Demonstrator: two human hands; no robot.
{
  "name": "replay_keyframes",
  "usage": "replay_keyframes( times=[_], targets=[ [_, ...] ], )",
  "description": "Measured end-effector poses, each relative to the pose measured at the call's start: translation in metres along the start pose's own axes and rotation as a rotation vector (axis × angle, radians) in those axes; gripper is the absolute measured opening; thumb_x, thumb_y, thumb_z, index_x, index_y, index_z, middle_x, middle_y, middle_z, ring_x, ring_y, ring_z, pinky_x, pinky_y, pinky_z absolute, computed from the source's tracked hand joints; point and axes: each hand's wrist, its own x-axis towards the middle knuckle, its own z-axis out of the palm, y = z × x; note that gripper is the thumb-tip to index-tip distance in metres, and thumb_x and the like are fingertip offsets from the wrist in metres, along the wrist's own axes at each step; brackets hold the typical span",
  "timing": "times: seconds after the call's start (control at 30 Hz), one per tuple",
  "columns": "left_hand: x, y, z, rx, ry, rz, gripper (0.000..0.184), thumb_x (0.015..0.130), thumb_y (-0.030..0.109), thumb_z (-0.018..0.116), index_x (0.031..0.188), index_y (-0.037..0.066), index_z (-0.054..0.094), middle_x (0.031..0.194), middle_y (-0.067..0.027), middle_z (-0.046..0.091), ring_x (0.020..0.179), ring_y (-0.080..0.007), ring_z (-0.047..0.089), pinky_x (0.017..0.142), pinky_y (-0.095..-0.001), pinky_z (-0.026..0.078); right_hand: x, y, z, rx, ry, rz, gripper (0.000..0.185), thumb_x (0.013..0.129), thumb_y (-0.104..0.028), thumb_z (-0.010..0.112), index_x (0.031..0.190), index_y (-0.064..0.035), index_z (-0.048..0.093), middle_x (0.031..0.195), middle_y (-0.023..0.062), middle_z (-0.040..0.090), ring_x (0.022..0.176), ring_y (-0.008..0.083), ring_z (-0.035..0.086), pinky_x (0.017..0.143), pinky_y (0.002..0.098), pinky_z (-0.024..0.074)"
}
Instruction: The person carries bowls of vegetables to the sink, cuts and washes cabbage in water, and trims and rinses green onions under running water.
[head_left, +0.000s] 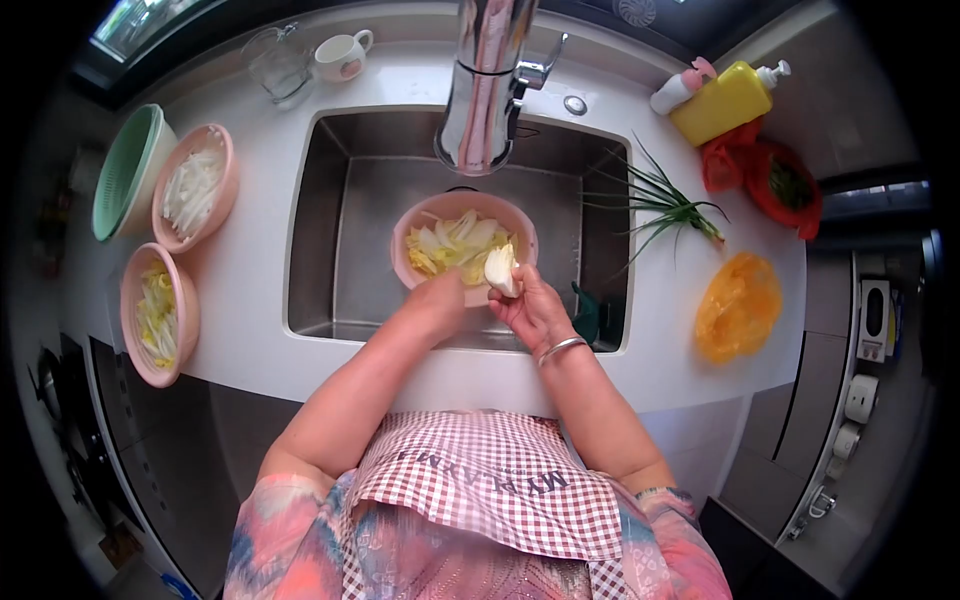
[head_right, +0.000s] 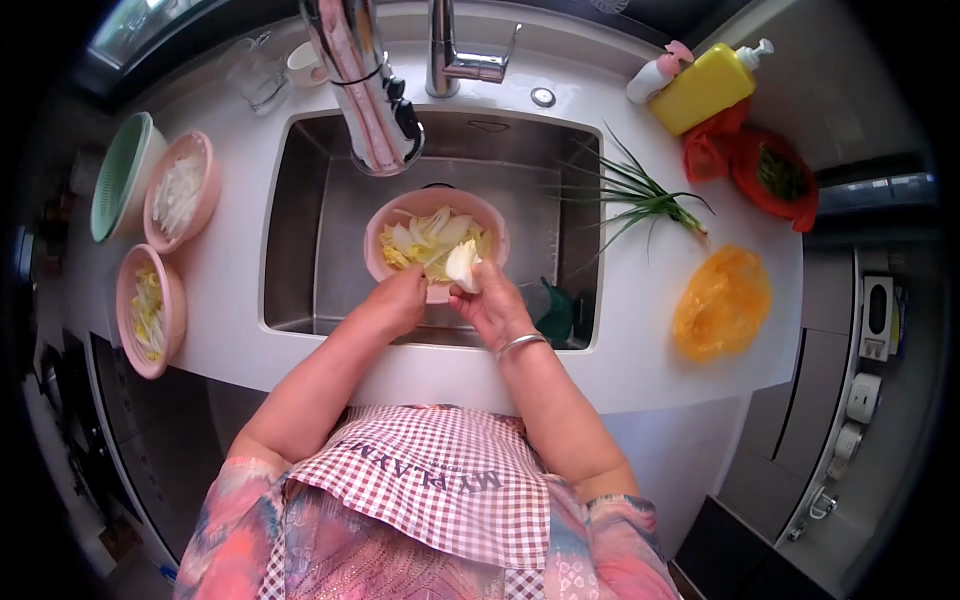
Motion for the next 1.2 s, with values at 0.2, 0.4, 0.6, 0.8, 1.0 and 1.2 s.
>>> replay_keyframes(
  times=[0.2,0.4,0.6,0.8,1.0,1.2],
  targets=[
    [-0.040,0.009,-0.018,0.011,0.085,0.217,0.015,0.098,0.015,0.047,0.105,0.002,0.051,0.100,-0.0278,0.065,0.095,-0.0472,0.063,0.080,-0.0532,0.050,0.006,0.000,-0.006,0.062,0.014,-0.015,0.035,0.097,-0.021,0.052,0.126,-0.0024,0.049,0.104,0.0097,0.063,0.081,0.0199,0.064,0.071,0.0330,0.0576],
    [-0.049,0.013,-0.009,0.037,0.035,0.264,0.014,0.095,0.010,0.049,0.107,0.002,0.049,0.099,-0.0264,0.065,0.095,-0.0463,0.064,0.079,-0.0536,0.050,0.008,0.001,-0.010,0.113,-0.021,-0.001,0.035,0.096,-0.021,0.054,0.126,-0.0030,0.049,0.103,0.0101,0.064,0.082,0.0205,0.065,0.071,0.0319,0.0560],
    [-0.050,0.016,-0.009,0.042,0.036,0.254,0.014,0.094,0.009,0.049,0.107,0.002,0.049,0.098,-0.0265,0.065,0.094,-0.0470,0.063,0.079,-0.0542,0.049,0.008,0.002,-0.009,0.135,-0.012,0.006,0.033,0.096,-0.020,0.054,0.125,-0.0034,0.051,0.102,0.0100,0.065,0.080,0.0195,0.064,0.068,0.0305,0.0539],
    [-0.047,0.016,-0.005,0.058,0.071,0.306,0.013,0.095,0.008,0.047,0.106,0.001,0.048,0.095,-0.0267,0.065,0.091,-0.0480,0.062,0.078,-0.0552,0.048,0.007,0.001,-0.008,0.128,-0.015,0.028,0.033,0.096,-0.019,0.054,0.125,-0.0029,0.051,0.101,0.0103,0.065,0.077,0.0190,0.064,0.064,0.0305,0.0532],
    [-0.032,0.015,0.001,0.048,0.055,0.297,0.012,0.098,0.011,0.044,0.104,0.001,0.048,0.095,-0.0282,0.064,0.092,-0.0486,0.061,0.076,-0.0551,0.048,0.006,0.000,-0.008,0.099,-0.028,0.068,0.032,0.096,-0.018,0.052,0.124,-0.0022,0.052,0.100,0.0110,0.065,0.073,0.0184,0.063,0.061,0.0289,0.0541],
    [-0.012,0.006,0.013,-0.049,0.039,0.257,0.021,0.099,0.014,0.043,0.112,0.002,0.055,0.108,-0.0270,0.066,0.101,-0.0426,0.065,0.086,-0.0479,0.051,0.002,-0.003,-0.003,0.064,-0.057,0.110,0.028,0.097,-0.017,0.052,0.120,-0.0019,0.054,0.098,0.0119,0.067,0.071,0.0198,0.065,0.060,0.0292,0.0565]
  ],
)
